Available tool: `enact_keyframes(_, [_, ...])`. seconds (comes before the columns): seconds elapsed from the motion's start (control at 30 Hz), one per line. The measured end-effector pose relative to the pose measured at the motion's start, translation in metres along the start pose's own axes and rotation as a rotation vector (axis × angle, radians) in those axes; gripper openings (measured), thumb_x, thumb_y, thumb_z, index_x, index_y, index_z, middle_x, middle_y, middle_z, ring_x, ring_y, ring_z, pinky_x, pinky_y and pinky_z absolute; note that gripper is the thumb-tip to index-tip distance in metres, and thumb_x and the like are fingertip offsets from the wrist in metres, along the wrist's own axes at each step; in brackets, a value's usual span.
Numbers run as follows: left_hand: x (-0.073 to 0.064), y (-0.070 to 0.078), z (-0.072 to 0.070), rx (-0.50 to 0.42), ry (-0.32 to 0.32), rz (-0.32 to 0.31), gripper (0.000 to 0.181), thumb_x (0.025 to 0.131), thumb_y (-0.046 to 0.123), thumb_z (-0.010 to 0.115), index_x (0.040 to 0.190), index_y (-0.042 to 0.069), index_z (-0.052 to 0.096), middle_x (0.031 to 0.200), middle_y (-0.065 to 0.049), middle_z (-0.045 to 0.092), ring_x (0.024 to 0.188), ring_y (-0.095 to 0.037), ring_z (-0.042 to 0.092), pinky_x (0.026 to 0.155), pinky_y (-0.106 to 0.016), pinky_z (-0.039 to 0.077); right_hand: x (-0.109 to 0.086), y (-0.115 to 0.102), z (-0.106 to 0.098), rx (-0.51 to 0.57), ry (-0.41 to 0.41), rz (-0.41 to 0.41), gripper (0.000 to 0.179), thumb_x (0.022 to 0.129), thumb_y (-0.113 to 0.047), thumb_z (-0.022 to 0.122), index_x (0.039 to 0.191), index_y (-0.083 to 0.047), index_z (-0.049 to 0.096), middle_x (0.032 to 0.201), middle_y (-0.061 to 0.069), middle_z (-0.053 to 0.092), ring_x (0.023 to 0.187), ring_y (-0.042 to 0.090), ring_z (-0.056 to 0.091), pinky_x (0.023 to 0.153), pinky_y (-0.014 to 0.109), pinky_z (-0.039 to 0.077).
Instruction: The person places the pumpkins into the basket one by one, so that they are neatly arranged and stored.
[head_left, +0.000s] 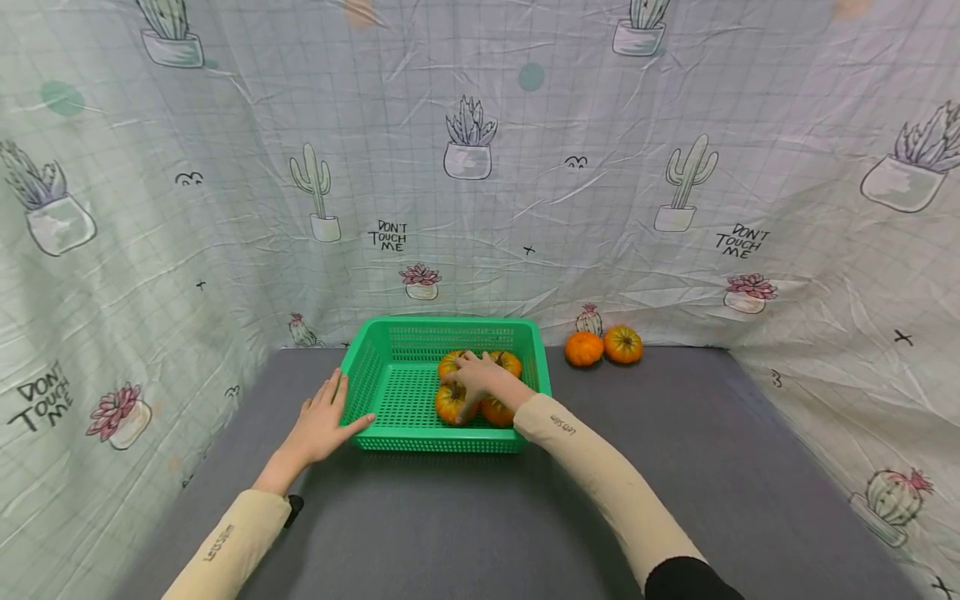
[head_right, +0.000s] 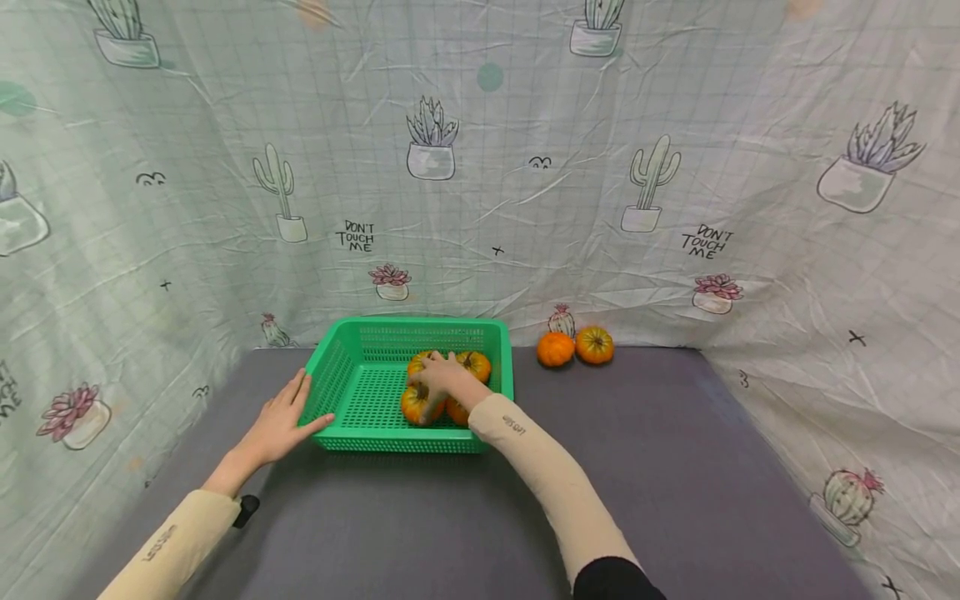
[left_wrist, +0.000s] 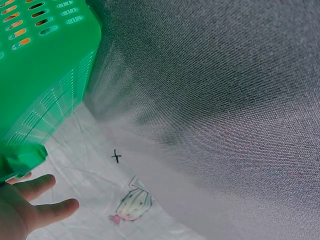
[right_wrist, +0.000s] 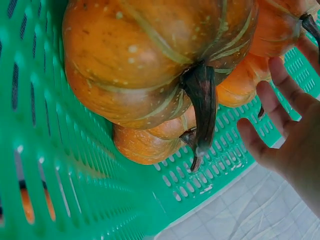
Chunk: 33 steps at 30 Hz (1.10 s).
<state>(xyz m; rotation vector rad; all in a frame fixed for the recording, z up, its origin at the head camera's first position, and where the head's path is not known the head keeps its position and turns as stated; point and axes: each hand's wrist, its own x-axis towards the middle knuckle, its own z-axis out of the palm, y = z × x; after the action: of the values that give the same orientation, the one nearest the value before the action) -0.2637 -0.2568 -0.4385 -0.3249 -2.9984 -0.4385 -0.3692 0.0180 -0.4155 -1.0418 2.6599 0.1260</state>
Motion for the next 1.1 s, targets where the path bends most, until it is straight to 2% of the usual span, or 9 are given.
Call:
enact_keyframes(0.27, [0.001, -0.001, 0.0, -0.009, -0.004, -0.002, 0.095, 0.084, 0.061, 0.042, 0.142, -0.004, 0.006, 0.148, -0.024, 0.003, 0.132, -0.047, 0.013, 0.095, -0.069, 0.017, -0.001, 0.001, -0.001, 0.019, -0.036, 0.028, 0.076, 0.072, -0.053, 0.066, 0.137, -0.036, 0.032, 0.149, 0.007, 0.021, 0.138, 0.03, 0.013, 0.108, 0.055, 0.014])
enact_keyframes(0.5, [0.001, -0.001, 0.001, -0.005, 0.001, -0.001, 0.095, 0.084, 0.061, 0.042, 0.142, -0.004, 0.006, 0.149, -0.024, 0.004, 0.132, -0.047, 0.014, 0.095, -0.069, 0.017, -0.004, 0.003, -0.008, 0.087, -0.03, 0.036, 0.073, 0.071, -0.051, 0.068, 0.135, -0.038, 0.035, 0.146, 0.005, 0.028, 0.138, 0.034, 0.008, 0.108, 0.056, 0.009])
enact_keyframes(0.6, [0.001, -0.001, 0.001, -0.009, -0.001, -0.002, 0.095, 0.084, 0.061, 0.042, 0.142, -0.004, 0.006, 0.149, -0.024, 0.004, 0.132, -0.047, 0.014, 0.095, -0.069, 0.017, -0.006, 0.002, -0.014, 0.063, -0.006, 0.035, 0.07, 0.074, -0.053, 0.064, 0.135, -0.035, 0.037, 0.146, 0.007, 0.028, 0.137, 0.035, 0.01, 0.108, 0.057, 0.01])
enact_keyframes(0.7, [0.001, -0.001, 0.001, -0.013, 0.0, -0.001, 0.095, 0.084, 0.061, 0.042, 0.142, -0.004, 0.007, 0.149, -0.024, 0.004, 0.132, -0.047, 0.014, 0.095, -0.069, 0.017, -0.008, 0.0, -0.02, 0.026, 0.044, 0.011, 0.063, 0.076, -0.054, 0.061, 0.132, -0.034, 0.041, 0.142, 0.008, 0.032, 0.133, 0.032, 0.02, 0.106, 0.058, 0.015])
enact_keyframes(0.8, [0.001, -0.001, 0.001, -0.012, 0.001, 0.002, 0.095, 0.084, 0.061, 0.042, 0.142, -0.004, 0.007, 0.149, -0.024, 0.003, 0.132, -0.047, 0.014, 0.094, -0.069, 0.017, -0.012, -0.003, -0.026, 0.01, 0.097, -0.026, 0.054, 0.078, -0.052, 0.06, 0.128, -0.037, 0.045, 0.136, 0.007, 0.039, 0.124, 0.028, 0.028, 0.102, 0.055, 0.022])
enact_keyframes(0.87, [0.001, -0.002, 0.001, -0.008, 0.004, 0.003, 0.095, 0.084, 0.061, 0.042, 0.142, -0.004, 0.007, 0.149, -0.024, 0.003, 0.132, -0.047, 0.014, 0.094, -0.069, 0.017, -0.016, -0.005, -0.03, -0.005, 0.131, -0.055, 0.05, 0.079, -0.049, 0.06, 0.126, -0.038, 0.046, 0.13, 0.006, 0.043, 0.115, 0.026, 0.032, 0.095, 0.049, 0.028])
enact_keyframes(0.97, [0.002, -0.002, 0.002, -0.01, 0.007, 0.003, 0.095, 0.084, 0.061, 0.043, 0.142, -0.004, 0.007, 0.148, -0.024, 0.004, 0.132, -0.047, 0.014, 0.094, -0.069, 0.017, -0.024, -0.009, -0.037, -0.036, 0.174, -0.092, 0.045, 0.081, -0.045, 0.06, 0.124, -0.037, 0.048, 0.119, 0.004, 0.047, 0.101, 0.022, 0.033, 0.082, 0.041, 0.03])
enact_keyframes(1.1, [0.002, -0.002, 0.002, -0.006, 0.01, 0.002, 0.095, 0.084, 0.061, 0.042, 0.142, -0.004, 0.007, 0.148, -0.024, 0.005, 0.132, -0.047, 0.013, 0.094, -0.069, 0.017, -0.035, -0.013, -0.045, -0.053, 0.209, -0.124, 0.041, 0.083, -0.04, 0.06, 0.122, -0.037, 0.05, 0.112, 0.002, 0.048, 0.094, 0.019, 0.031, 0.079, 0.039, 0.029])
